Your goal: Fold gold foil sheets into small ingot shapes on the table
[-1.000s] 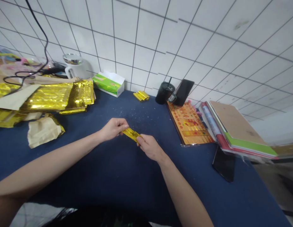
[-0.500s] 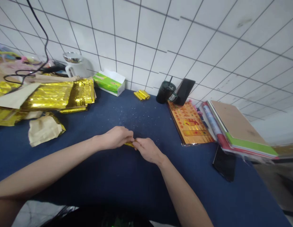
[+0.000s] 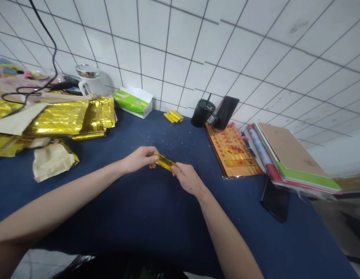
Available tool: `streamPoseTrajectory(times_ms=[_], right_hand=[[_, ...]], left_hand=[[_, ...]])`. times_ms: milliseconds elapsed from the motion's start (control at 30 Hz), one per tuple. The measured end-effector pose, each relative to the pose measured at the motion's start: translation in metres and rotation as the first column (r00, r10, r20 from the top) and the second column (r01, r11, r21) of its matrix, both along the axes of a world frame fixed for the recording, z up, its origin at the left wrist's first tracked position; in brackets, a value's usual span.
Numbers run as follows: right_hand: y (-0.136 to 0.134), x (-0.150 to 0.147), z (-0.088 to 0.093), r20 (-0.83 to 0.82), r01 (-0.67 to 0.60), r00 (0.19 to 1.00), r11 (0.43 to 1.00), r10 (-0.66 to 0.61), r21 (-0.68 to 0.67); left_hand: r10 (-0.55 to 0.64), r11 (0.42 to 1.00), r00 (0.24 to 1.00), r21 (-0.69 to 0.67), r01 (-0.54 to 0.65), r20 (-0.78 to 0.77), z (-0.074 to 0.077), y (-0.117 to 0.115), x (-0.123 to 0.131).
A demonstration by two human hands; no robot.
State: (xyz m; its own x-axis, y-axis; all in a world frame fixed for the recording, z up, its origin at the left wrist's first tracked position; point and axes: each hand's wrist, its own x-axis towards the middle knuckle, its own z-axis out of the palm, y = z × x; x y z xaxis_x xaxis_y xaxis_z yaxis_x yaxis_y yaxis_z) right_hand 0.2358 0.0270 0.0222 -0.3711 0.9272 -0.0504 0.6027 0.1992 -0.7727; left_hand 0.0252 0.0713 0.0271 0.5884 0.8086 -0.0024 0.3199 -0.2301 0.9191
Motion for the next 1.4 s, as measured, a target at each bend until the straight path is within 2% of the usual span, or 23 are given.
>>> streamPoseTrajectory(times_ms=[67, 167, 233, 333, 500, 633, 700, 767, 867, 1067, 1167, 1267, 1400], right_hand=[[-0.001, -0.001, 0.0, -0.004, 0.021, 1.0, 1.0, -0.021, 0.018], [-0.003, -0.005, -0.003, -0.012, 0.045, 0.999, 0.998, -0.044, 0.044], [-0.004, -0.008, -0.005, -0.015, 0.057, 0.998, 0.997, -0.056, 0.06], [-0.004, -0.009, -0.008, -0.014, 0.061, 0.998, 0.995, -0.061, 0.076], [-0.003, -0.008, -0.006, -0.008, 0.042, 0.999, 0.996, -0.041, 0.084], [-0.003, -0.008, -0.004, 0.007, 0.045, 0.999, 0.993, -0.046, 0.106], [-0.003, -0.007, -0.003, 0.024, 0.065, 0.997, 0.989, -0.069, 0.129], [-0.002, -0.007, -0.004, 0.041, 0.101, 0.993, 0.982, -0.109, 0.162], [0.0, -0.006, -0.006, 0.044, 0.158, 0.984, 0.963, -0.172, 0.218], [0.008, -0.007, -0.008, 0.037, 0.2, 0.975, 0.936, -0.219, 0.288], [0.014, -0.006, -0.007, 0.079, 0.15, 0.982, 0.96, -0.173, 0.238], [0.022, -0.005, -0.007, 0.108, 0.118, 0.985, 0.98, -0.136, 0.163], [0.03, -0.002, -0.011, 0.113, 0.099, 0.988, 0.991, -0.109, 0.091]], left_hand=[[-0.014, 0.98, 0.989, -0.194, 0.043, 0.148, -0.001, -0.003, 0.003], [0.093, 0.921, 0.952, -0.389, 0.028, 0.29, -0.002, -0.007, 0.008], [0.162, 0.902, 0.936, -0.432, -0.012, 0.312, -0.001, -0.008, 0.009], [0.201, 0.874, 0.925, -0.485, -0.022, 0.321, 0.001, -0.007, 0.008], [0.184, 0.817, 0.911, -0.573, 0.068, 0.369, 0.004, -0.004, 0.002], [0.127, 0.811, 0.913, -0.571, 0.129, 0.387, 0.004, -0.001, -0.002], [0.078, 0.873, 0.94, -0.479, 0.097, 0.331, 0.001, 0.002, -0.003], [0.079, 0.945, 0.966, -0.327, 0.006, 0.245, -0.002, 0.006, -0.003], [0.163, 0.98, 0.972, -0.143, -0.139, 0.169, -0.008, 0.013, -0.004], [0.229, 0.964, 0.97, 0.118, -0.238, 0.085, -0.008, 0.014, -0.004], [0.265, 0.912, 0.964, 0.318, -0.259, 0.026, -0.008, 0.011, -0.005], [0.261, 0.866, 0.964, 0.452, -0.211, -0.05, -0.009, 0.009, -0.005], [0.212, 0.851, 0.96, 0.517, -0.089, -0.184, -0.012, 0.008, -0.002]])
